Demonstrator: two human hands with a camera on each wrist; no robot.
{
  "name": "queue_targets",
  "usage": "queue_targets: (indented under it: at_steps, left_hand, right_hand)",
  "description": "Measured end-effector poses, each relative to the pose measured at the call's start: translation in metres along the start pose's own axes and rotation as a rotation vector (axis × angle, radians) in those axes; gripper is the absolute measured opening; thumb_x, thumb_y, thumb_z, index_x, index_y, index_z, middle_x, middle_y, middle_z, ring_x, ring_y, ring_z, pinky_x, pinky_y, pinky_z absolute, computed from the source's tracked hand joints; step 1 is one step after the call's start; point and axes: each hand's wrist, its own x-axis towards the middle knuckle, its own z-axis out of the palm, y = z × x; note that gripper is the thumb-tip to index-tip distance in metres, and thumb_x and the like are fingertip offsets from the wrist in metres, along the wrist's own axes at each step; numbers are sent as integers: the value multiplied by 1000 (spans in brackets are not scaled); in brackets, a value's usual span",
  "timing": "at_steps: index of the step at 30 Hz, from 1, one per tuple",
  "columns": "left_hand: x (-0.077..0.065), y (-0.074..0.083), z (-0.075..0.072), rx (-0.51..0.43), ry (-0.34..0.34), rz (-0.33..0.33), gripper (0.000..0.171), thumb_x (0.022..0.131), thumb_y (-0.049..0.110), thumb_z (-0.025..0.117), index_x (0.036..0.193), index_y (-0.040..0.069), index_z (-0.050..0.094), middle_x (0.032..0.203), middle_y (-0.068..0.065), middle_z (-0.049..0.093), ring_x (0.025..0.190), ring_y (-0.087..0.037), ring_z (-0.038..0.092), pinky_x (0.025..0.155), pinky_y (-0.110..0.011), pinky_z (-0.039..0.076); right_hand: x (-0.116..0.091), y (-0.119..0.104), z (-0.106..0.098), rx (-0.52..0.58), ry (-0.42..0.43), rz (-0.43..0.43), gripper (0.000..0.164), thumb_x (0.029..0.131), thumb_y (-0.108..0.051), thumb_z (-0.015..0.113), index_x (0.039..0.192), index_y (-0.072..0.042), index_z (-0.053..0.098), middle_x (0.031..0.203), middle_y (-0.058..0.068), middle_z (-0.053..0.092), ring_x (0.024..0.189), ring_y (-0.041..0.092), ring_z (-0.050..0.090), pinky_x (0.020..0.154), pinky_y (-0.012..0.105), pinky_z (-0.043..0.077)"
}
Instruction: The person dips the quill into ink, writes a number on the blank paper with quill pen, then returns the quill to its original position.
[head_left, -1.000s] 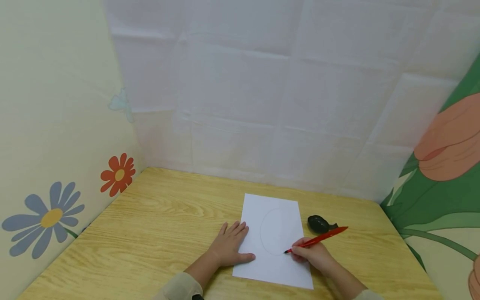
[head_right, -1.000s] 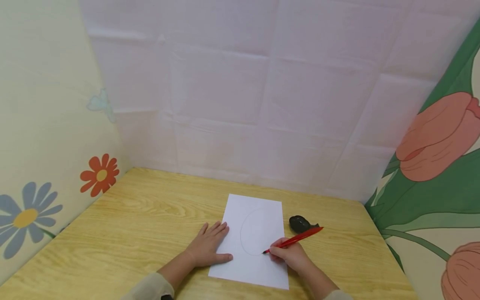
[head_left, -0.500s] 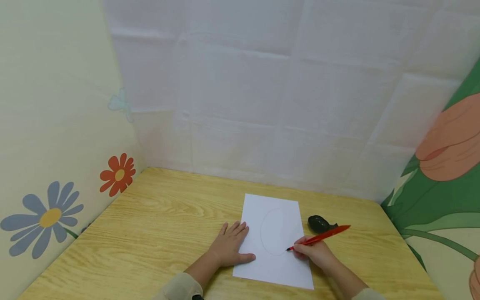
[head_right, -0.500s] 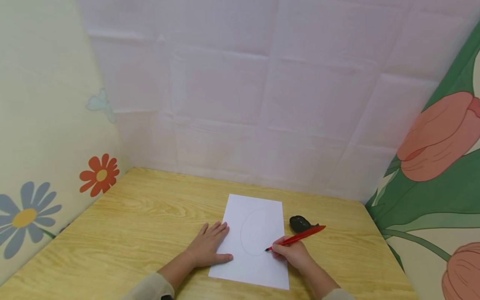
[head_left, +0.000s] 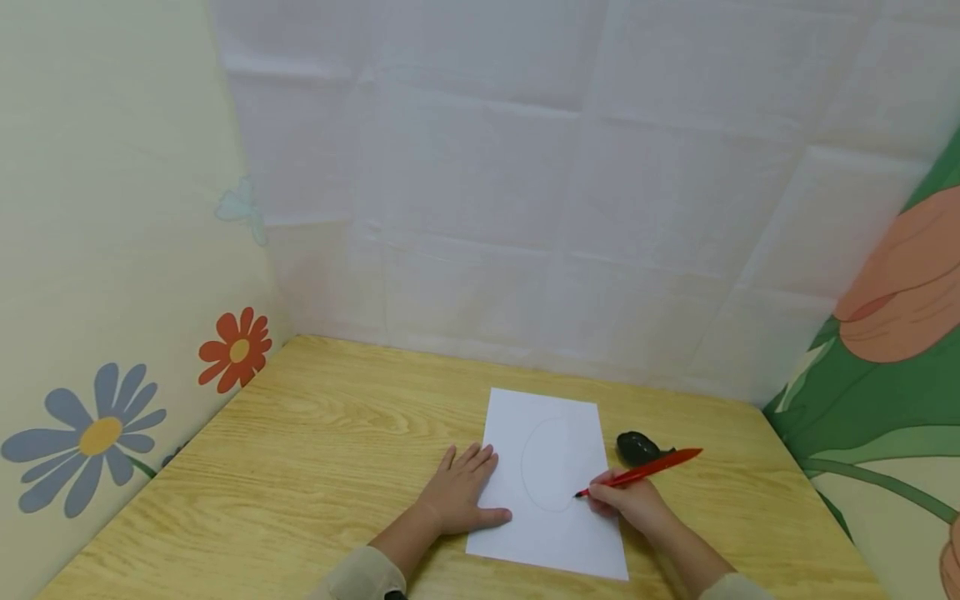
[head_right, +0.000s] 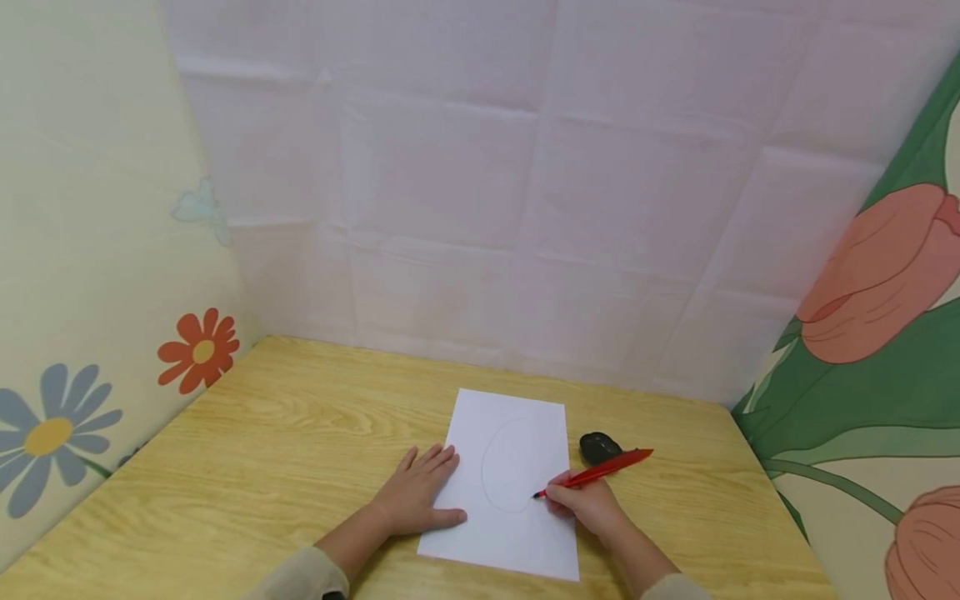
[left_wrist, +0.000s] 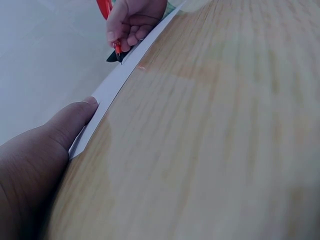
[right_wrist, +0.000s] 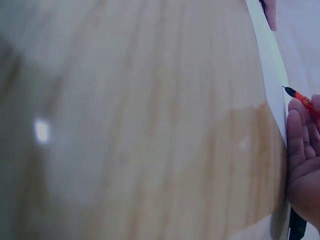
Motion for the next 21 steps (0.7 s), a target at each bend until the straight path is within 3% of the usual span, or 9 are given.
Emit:
queue_targets:
  at_steps: [21]
  left_hand:
    - [-3,2,-2,-1,-2,-10,96,84,73,53,153,10,33,162,-6,28,152,-28,21,123,-56,9]
  right_hand:
    - [7,0,0,4,54,0,21,87,-10,70,97,7,68,74,4,71,70,12,65,67,27,57]
